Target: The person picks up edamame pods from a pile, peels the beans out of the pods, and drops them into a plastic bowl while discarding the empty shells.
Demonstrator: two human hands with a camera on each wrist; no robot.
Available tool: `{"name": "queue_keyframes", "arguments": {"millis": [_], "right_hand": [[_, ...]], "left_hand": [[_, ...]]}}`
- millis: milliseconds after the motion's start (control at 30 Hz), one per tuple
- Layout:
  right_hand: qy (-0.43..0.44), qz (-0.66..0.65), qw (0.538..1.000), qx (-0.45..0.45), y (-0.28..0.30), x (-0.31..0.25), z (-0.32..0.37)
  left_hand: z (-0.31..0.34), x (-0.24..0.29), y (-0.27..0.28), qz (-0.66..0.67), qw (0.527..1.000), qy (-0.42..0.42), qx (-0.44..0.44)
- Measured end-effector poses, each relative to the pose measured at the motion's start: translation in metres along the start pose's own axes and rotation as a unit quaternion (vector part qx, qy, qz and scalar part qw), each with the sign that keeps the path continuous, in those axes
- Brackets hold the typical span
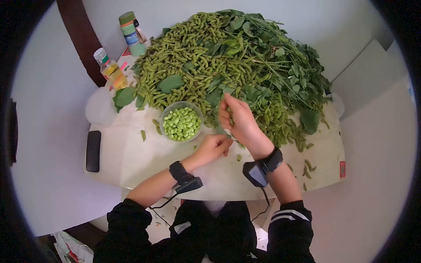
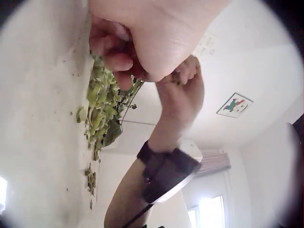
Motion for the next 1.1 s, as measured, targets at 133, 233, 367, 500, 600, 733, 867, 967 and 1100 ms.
{"name": "queue_keyframes", "arguments": {"millis": [133, 233, 367, 500, 600, 733, 867, 967, 1100], "right_hand": [[0.061, 0.11, 0.991, -0.037, -0.041, 0.017, -0.03], [0.102, 0.189, 0.972, -0.099, -0.05, 0.032, -0.048], [0.065, 0.194, 0.97, -0.128, -0.059, 0.039, -0.046], [0.078, 0.183, 0.969, -0.149, -0.061, 0.04, -0.047], [0.079, 0.192, 0.969, -0.137, -0.063, 0.041, -0.048], [0.097, 0.195, 0.966, -0.14, -0.059, 0.048, -0.048], [0.179, 0.254, 0.944, -0.113, -0.051, 0.061, -0.044], [0.202, 0.313, 0.922, -0.105, -0.051, 0.061, -0.033], [0.24, 0.327, 0.907, -0.117, -0.032, 0.053, -0.028]], "left_hand": [[-0.005, -0.011, -0.003, 0.006, 0.999, -0.038, 0.025], [-0.007, -0.022, -0.006, 0.013, 0.996, -0.062, 0.055], [-0.016, -0.045, -0.02, 0.05, 0.991, -0.092, 0.08], [-0.013, -0.034, -0.006, 0.006, 0.999, -0.037, -0.026], [-0.012, -0.028, 0.0, -0.011, 0.998, -0.047, -0.038], [-0.006, -0.014, 0.003, 0.02, 0.995, -0.092, 0.015], [-0.005, -0.013, 0.002, -0.102, 0.967, -0.204, 0.115], [-0.007, -0.028, -0.006, -0.068, 0.979, -0.168, 0.089], [-0.013, -0.021, -0.003, 0.016, 0.993, -0.101, 0.065]]}}
Point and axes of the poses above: each hand's wrist, its own z-axis away from the middle knuckle, its own y-axis out of the back of the hand, x = y × z, the point moved 1 cm from there along -z, towards the middle knuckle, and after that the axes turned 15 degrees about -z, right-handed, at the moved point
